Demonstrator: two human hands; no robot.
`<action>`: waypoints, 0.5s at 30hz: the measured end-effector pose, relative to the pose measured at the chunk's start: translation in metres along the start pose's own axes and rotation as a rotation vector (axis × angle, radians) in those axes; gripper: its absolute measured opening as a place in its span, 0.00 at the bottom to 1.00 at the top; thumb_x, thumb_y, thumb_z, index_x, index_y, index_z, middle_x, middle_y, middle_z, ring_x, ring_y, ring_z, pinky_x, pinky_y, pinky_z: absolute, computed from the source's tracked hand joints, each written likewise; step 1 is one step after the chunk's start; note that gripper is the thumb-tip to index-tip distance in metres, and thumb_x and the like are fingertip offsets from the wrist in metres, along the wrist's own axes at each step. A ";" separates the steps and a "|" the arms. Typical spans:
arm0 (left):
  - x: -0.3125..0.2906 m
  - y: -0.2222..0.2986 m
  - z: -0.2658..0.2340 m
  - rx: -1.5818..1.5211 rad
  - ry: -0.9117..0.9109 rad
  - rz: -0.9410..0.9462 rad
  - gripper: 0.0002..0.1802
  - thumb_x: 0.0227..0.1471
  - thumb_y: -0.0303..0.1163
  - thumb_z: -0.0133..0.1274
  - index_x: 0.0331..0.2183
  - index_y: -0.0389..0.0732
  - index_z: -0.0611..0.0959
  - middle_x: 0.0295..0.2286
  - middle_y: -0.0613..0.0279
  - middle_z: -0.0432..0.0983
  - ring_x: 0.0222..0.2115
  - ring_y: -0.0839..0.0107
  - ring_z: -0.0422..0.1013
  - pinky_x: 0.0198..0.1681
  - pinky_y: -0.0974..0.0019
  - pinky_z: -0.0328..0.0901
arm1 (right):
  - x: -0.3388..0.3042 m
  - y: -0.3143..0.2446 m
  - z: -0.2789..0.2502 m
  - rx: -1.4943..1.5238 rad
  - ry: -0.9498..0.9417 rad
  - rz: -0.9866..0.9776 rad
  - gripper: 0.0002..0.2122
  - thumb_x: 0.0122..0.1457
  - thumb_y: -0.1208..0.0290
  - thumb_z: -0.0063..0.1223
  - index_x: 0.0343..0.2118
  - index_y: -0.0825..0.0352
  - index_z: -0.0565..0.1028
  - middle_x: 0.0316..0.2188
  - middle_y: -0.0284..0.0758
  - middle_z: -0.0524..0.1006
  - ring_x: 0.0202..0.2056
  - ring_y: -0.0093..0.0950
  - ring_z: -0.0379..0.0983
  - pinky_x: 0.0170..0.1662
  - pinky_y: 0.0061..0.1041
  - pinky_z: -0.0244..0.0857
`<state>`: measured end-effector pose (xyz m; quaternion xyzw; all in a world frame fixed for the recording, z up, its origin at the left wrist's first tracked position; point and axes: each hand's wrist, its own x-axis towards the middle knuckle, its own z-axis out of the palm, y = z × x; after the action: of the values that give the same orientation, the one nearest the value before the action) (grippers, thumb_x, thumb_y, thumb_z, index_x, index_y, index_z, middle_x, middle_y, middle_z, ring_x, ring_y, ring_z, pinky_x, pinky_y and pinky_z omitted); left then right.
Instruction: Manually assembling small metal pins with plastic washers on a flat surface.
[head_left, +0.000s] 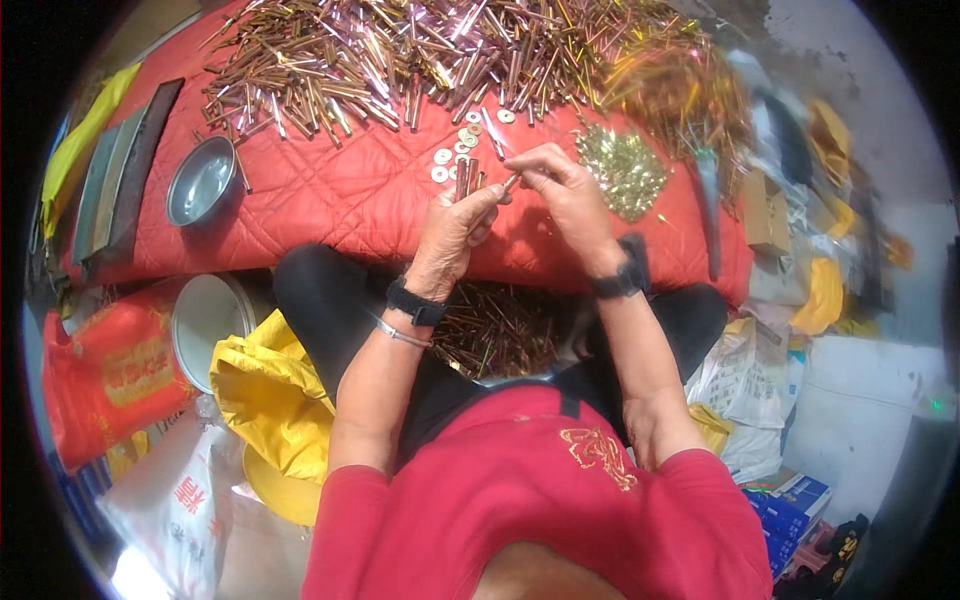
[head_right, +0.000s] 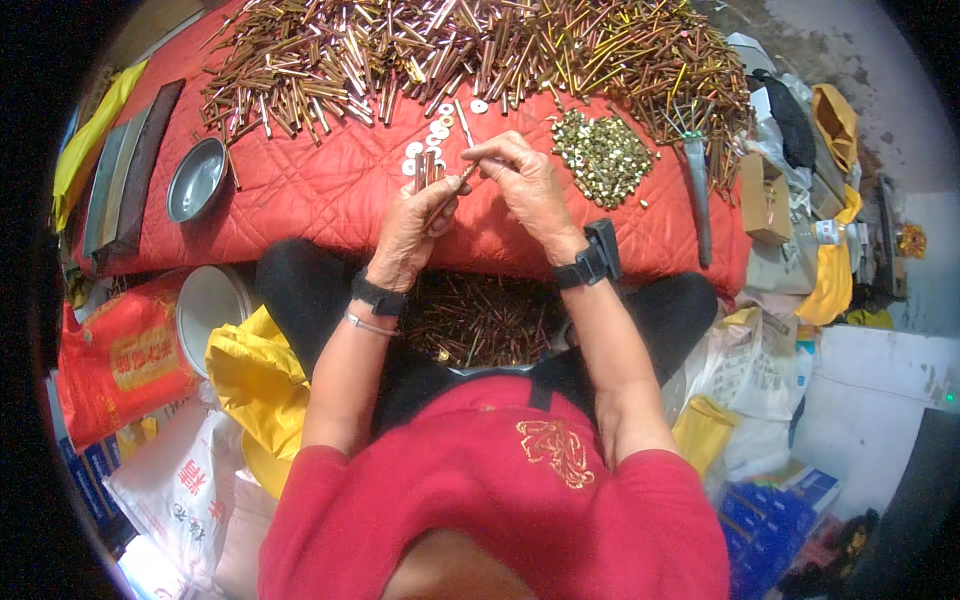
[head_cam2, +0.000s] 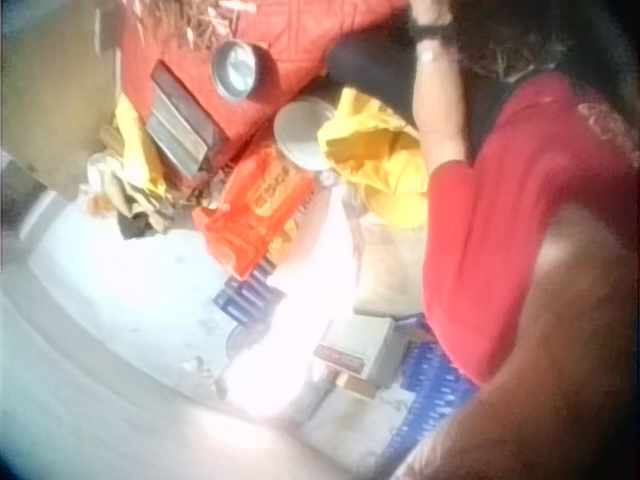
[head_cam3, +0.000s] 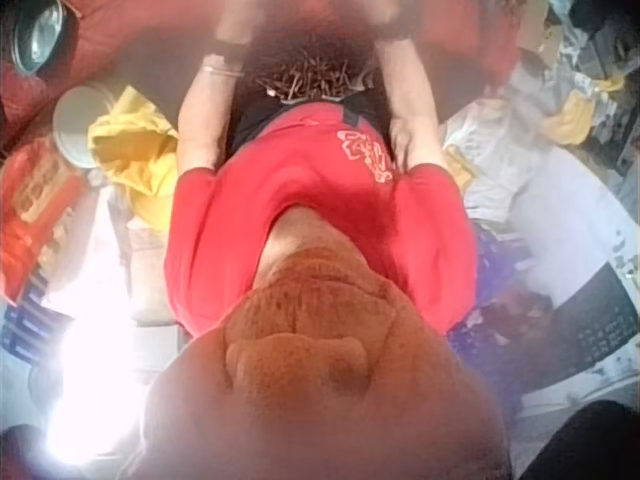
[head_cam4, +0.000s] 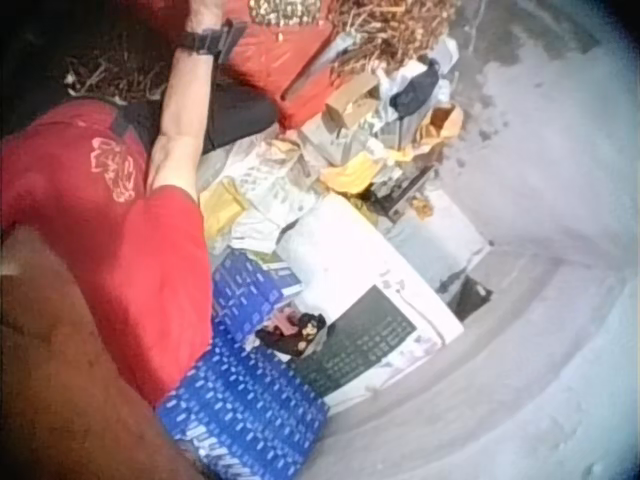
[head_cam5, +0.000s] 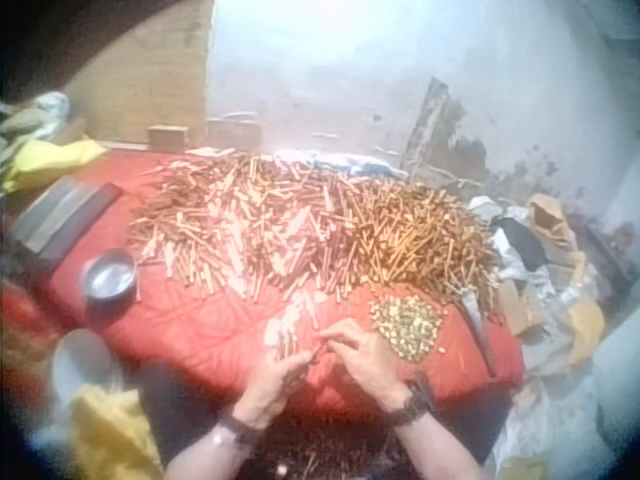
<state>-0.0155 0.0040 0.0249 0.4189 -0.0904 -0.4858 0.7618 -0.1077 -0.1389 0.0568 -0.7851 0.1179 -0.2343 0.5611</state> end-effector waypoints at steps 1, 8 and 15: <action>-0.001 0.000 0.000 0.007 -0.009 -0.002 0.08 0.51 0.33 0.56 0.27 0.38 0.81 0.14 0.79 0.60 0.12 0.88 0.51 0.15 0.80 0.44 | -0.002 -0.001 0.001 0.014 -0.015 -0.009 0.08 0.56 0.81 0.50 0.36 0.66 0.79 0.32 0.28 0.72 0.36 0.19 0.69 0.40 0.19 0.63; -0.001 0.005 -0.007 -0.064 -0.161 -0.175 0.08 0.50 0.33 0.57 0.28 0.38 0.81 0.14 0.79 0.60 0.12 0.88 0.50 0.14 0.79 0.43 | -0.002 -0.016 -0.014 0.039 -0.113 0.034 0.08 0.56 0.80 0.50 0.38 0.68 0.77 0.31 0.30 0.75 0.34 0.19 0.71 0.38 0.19 0.65; -0.004 0.005 -0.003 0.127 -0.163 -0.113 0.11 0.53 0.34 0.54 0.28 0.36 0.80 0.12 0.77 0.61 0.10 0.87 0.52 0.13 0.79 0.45 | 0.004 -0.021 -0.034 -0.235 -0.341 0.164 0.04 0.58 0.74 0.50 0.33 0.69 0.73 0.22 0.29 0.73 0.25 0.18 0.69 0.28 0.20 0.65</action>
<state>-0.0125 0.0102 0.0277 0.4300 -0.1589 -0.5536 0.6952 -0.1232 -0.1615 0.0867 -0.8610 0.1112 -0.0366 0.4949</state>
